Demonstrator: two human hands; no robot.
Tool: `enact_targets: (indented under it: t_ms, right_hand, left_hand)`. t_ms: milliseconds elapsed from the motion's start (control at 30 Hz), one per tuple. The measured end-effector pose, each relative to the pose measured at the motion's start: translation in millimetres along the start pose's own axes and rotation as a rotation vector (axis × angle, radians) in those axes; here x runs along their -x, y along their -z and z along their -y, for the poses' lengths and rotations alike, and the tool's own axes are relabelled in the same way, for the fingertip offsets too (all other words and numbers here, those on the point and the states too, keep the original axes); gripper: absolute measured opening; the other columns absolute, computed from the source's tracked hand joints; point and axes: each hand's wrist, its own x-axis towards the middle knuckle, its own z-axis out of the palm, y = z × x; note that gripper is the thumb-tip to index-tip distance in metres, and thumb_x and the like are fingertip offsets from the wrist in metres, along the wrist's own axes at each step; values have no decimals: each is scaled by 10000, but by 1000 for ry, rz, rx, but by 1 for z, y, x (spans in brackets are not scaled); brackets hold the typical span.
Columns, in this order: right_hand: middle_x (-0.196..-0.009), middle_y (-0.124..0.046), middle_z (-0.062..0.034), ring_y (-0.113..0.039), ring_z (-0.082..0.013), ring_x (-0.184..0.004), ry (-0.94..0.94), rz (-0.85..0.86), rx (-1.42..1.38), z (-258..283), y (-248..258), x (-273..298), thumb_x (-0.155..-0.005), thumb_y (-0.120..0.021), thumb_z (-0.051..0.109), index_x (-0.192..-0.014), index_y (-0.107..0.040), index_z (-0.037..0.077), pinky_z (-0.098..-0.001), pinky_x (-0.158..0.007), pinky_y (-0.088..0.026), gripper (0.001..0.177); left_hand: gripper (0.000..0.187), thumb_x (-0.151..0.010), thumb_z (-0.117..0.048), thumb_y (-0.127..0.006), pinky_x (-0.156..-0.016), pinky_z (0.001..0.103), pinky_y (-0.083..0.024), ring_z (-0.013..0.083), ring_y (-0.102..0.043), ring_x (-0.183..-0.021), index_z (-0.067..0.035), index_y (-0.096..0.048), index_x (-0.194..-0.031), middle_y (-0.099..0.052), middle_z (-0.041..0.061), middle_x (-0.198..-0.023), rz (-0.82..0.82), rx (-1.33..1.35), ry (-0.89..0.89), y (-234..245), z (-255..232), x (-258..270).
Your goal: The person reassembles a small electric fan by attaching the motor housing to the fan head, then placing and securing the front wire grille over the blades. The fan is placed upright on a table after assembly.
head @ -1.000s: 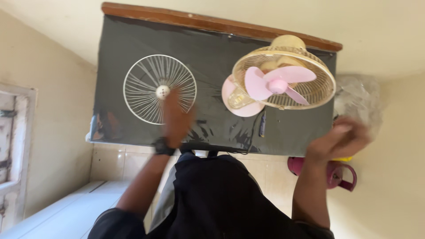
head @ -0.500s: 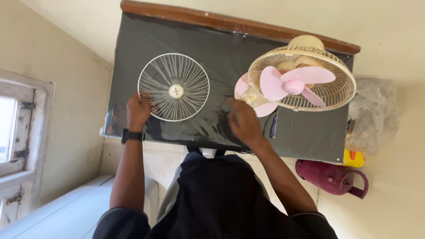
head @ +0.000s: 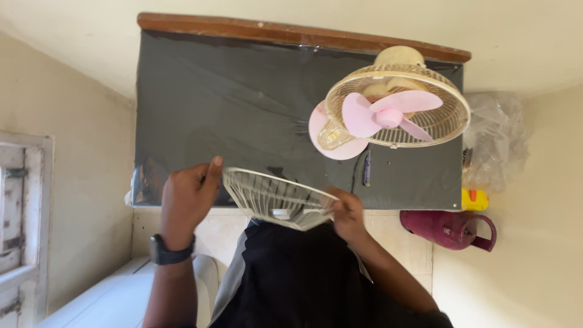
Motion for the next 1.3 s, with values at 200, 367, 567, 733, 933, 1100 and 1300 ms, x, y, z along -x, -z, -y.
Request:
enact_targets:
  t_ms: [200,367,567,733,933,1100,1300]
  right_hand:
    - [-881,-623,-36,-615,-132,-783,105,-464,-454,21,52,19,-1070,-652,219,-889,-589,54,-300,-710,-536,253]
    - [-950,-686,-75,-654,-141,-831,221,-674,-328,72,80,-6,-1046,-605,255,-1006,-537,80,-290,-777,-558,192]
    - [-1103,-468,-104,-474,-118,-936,398,-965,51,90,79,-57,-1147,-533,177,-1075,-498,36,-321,-891,-412,163]
    - [-1639,-339,-169,-352,-252,-1547,428,-866,28,95,79,-89,-1150,-471,198,-1393,-381,79,-428,-1304,-316,286]
    - [-1690,-301,-176,-321,-285,-1591,348,-800,54,105,85,-104,-1165,-420,270,-1574,-252,62,-428,-1329,-318,489]
    - [-1631,-357,-172,-454,-261,-1482,318,-721,-20,110,83,-111,-1160,-382,319,-1570,-300,22,-412,-1255,-419,513]
    - [-1610,-385,-164,-480,-243,-1444,307,-736,30,114,83,-116,-1160,-354,321,-1553,-337,9,-405,-1232,-431,503]
  left_hand:
    - [514,-1044,-388,-515,-972,392,-461,263,-591,-1213,0,-541,-1380,-616,190,-1305,255,610,-536,-41,-43,-23]
    - [716,-1098,-394,-468,-1288,479,-167,369,-196,-1598,3,-196,-1628,-274,230,-1694,293,678,-806,-99,-93,-26]
    - [796,-1143,-484,-335,-1320,550,-12,448,84,-1644,6,22,-1657,-34,261,-1754,69,751,-831,-129,-136,-27]
    - [780,-1148,-495,-290,-1315,567,-27,463,104,-1634,18,2,-1657,48,263,-1757,-50,766,-773,-139,-155,-33]
    - [720,-1154,-450,-328,-1337,512,-111,415,-52,-1656,10,-93,-1656,9,253,-1761,-67,822,-753,-147,-165,-43]
    - [705,-1165,-422,-332,-1348,495,-125,397,-72,-1664,8,-76,-1663,10,252,-1765,-110,830,-775,-145,-166,-44]
    - [679,-1169,-371,-334,-1354,503,-112,396,-48,-1667,17,-73,-1662,2,249,-1765,-130,789,-794,-145,-167,-48]
